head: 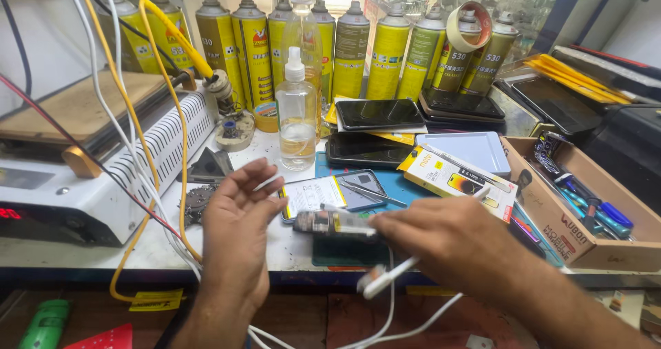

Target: The person handles a smartphone with a cracked screen, connects a charging cable, and repeatedly opens and closes the back cover to inspect the internal components. The person also wipes the phone's exterior with a cloth.

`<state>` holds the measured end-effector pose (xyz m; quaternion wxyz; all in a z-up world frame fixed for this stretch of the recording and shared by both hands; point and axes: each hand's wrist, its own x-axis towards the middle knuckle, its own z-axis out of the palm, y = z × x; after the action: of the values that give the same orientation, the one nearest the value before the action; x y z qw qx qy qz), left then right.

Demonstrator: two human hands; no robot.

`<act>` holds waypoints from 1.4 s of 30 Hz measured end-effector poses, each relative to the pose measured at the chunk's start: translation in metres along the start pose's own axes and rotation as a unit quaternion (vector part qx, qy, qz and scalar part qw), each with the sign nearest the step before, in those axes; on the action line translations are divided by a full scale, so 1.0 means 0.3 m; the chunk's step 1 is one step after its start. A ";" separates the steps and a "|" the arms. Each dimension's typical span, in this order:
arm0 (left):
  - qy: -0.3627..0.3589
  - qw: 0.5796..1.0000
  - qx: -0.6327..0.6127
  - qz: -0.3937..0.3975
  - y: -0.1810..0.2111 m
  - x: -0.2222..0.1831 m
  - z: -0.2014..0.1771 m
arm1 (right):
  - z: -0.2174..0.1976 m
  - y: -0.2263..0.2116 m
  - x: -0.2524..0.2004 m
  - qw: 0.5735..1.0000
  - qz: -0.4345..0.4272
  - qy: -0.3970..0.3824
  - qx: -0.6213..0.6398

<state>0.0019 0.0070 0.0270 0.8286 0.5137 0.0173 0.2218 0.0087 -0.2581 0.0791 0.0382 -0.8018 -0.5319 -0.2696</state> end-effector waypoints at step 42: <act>-0.011 0.986 0.138 0.089 0.009 0.616 0.292 | 0.187 0.374 0.566 0.554 0.412 0.093 0.717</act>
<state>0.1899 0.0054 0.1074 0.7269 0.6252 -0.0071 0.2841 0.1776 -0.1454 0.1370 0.7566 -0.6111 -0.1548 0.1735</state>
